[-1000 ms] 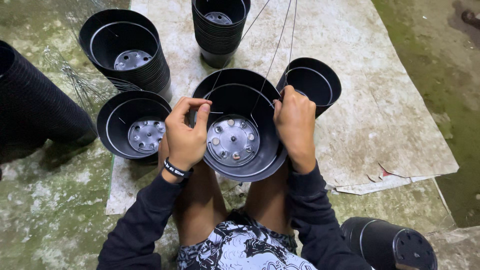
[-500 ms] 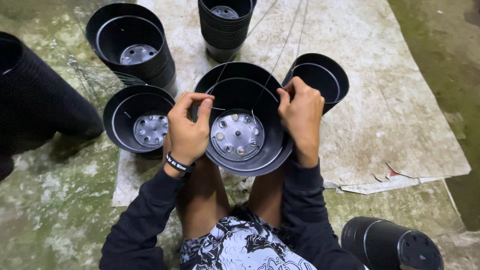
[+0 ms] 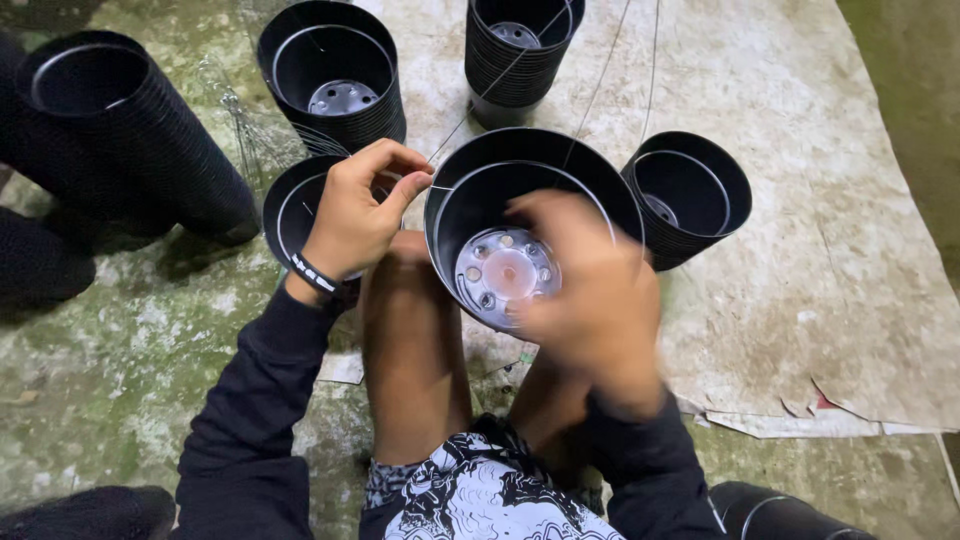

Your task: The person sits on the floor and assembles wire hangers into black plastic plant pots. They cut wire with pliers, bend it into a loop, and thread it through holes in the pot base and rim to create a handle. The process is repeated for multiple pots.

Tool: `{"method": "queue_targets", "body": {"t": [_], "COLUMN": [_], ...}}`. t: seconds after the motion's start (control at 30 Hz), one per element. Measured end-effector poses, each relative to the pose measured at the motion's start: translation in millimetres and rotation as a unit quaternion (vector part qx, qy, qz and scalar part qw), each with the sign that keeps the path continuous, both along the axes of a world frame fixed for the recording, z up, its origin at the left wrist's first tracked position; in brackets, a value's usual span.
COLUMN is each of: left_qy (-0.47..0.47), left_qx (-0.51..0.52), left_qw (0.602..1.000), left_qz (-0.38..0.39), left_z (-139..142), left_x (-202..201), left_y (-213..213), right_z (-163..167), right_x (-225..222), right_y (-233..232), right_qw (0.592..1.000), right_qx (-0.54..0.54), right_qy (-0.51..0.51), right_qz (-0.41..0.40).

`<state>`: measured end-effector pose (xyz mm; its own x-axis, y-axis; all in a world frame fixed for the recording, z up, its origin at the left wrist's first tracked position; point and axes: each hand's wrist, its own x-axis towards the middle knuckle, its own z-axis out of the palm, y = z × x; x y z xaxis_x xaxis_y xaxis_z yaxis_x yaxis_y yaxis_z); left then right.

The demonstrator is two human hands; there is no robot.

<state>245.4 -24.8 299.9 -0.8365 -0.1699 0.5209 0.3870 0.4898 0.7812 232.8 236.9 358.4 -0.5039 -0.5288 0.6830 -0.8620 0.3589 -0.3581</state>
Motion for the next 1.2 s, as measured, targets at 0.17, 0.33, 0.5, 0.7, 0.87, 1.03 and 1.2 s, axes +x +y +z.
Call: {"method": "queue_targets", "body": {"t": [0.17,0.33,0.5,0.7,0.87,1.03,1.2], "left_qy": [-0.042,-0.036,0.014,0.013,-0.005,0.019,0.01], "left_qx": [-0.035,-0.015,-0.009,0.014,0.055,0.068,0.078], "left_qw": [0.999,0.999,1.0,0.999,0.998,0.997,0.997], "left_qz": [0.001,0.007,0.021,0.031,0.0,-0.011,-0.019], "left_z": [3.9,1.8,-5.2,-19.0,-31.2,-34.7,-32.7], "left_x": [-0.5,-2.7,-11.3,-21.6,-21.4,-18.8,-14.4], "left_y": [-7.2,-9.1,-3.0,20.6,51.2,70.9,86.1], "right_z": [-34.5,-49.5,-44.1,-60.5,-93.6,-110.7,-107.5], "right_x": [12.0,-5.6,-34.3,-76.5,-90.4,-87.0,-82.1], "right_y": [-73.6,-65.5,-30.1,24.0,67.6,88.2,90.7], "right_qw": [0.975,0.965,0.98,0.983,0.961,0.931,0.949], "right_qx": [0.218,0.257,0.194,0.074,-0.012,-0.082,-0.04], "right_qy": [-0.021,0.044,0.029,-0.164,-0.274,-0.353,-0.314], "right_qz": [0.021,0.006,0.03,0.025,0.028,0.049,-0.001]}}
